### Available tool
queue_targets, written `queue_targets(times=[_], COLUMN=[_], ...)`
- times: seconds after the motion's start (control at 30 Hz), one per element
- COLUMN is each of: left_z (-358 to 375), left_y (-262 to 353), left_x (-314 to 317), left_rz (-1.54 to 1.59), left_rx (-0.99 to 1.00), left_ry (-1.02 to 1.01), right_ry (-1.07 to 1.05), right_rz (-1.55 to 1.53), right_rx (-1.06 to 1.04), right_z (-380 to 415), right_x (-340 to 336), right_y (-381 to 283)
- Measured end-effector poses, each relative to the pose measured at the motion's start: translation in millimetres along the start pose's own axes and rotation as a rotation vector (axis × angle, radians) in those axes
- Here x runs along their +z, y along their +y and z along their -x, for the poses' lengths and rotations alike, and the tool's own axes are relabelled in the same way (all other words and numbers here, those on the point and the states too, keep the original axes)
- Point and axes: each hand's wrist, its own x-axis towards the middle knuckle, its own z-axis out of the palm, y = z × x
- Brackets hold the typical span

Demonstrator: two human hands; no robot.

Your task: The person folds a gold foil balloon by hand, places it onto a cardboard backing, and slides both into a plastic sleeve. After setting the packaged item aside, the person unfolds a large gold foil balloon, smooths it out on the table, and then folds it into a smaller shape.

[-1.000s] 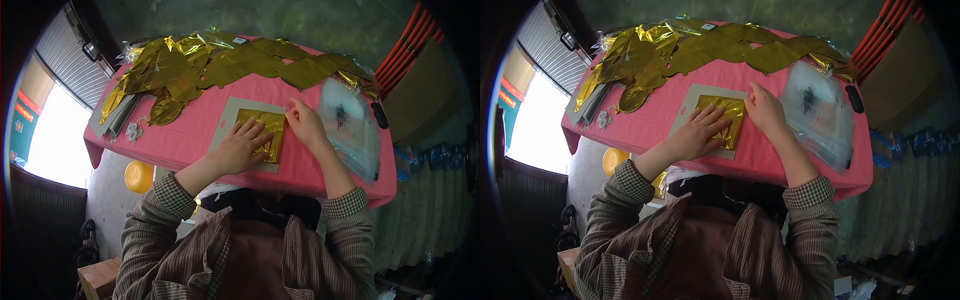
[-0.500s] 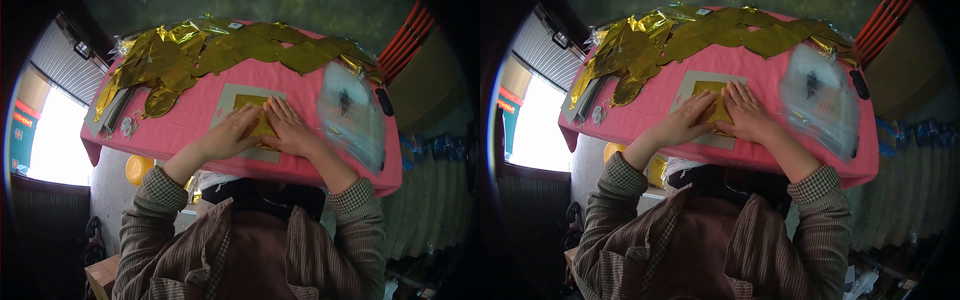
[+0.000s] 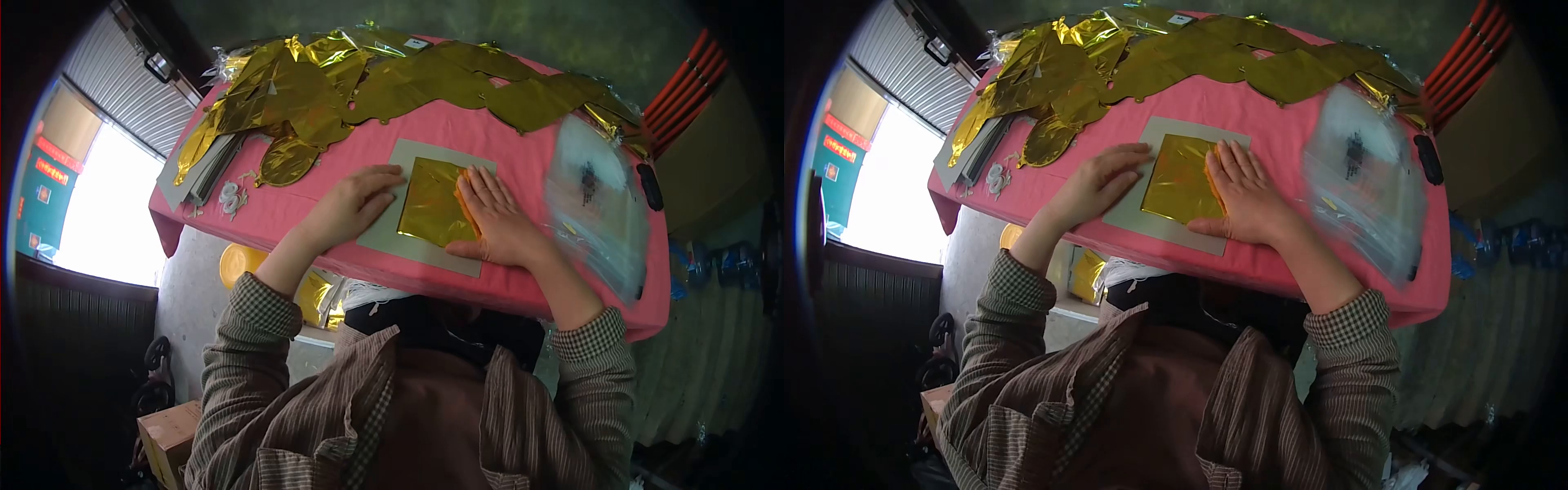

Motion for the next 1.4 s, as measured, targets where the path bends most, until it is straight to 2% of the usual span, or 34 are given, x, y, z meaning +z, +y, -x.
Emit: queue_targets(times=[0.13, 0.2, 0.6, 0.93, 1.17, 1.23, 1.4], left_z=[1.5, 3.0, 3.4, 6.1, -2.6, -7.2, -22.3], left_y=[3.4, 2.5, 6.6, 9.8, 15.3, 17.5, 20.2], left_x=[12.1, 17.9, 9.2, 17.2, 29.2, 35.9, 51.8], left_rz=[-0.091, -0.294, -0.271, -0.331, -0.395, -0.391, -0.393], left_rx=[0.131, 0.19, 0.121, 0.175, 0.169, 0.167, 0.2], left_ry=[0.018, -0.017, -0.088, -0.084, -0.085, -0.066, -0.063], right_ry=[-0.003, 0.012, -0.04, 0.093, 0.16, 0.159, 0.208], right_rz=[-0.002, 0.005, -0.061, -0.077, -0.151, -0.236, -0.196], right_rx=[0.0, -0.011, -0.015, -0.052, -0.003, 0.07, 0.123], right_z=[0.4, -0.3, 0.4, 2.2, 0.9, 0.5, 2.8], right_x=[0.4, 1.9, -3.9, 3.5, 7.6, 5.0, 5.3], right_y=[0.5, 1.7, 2.5, 4.7, 12.1, 14.9, 19.5])
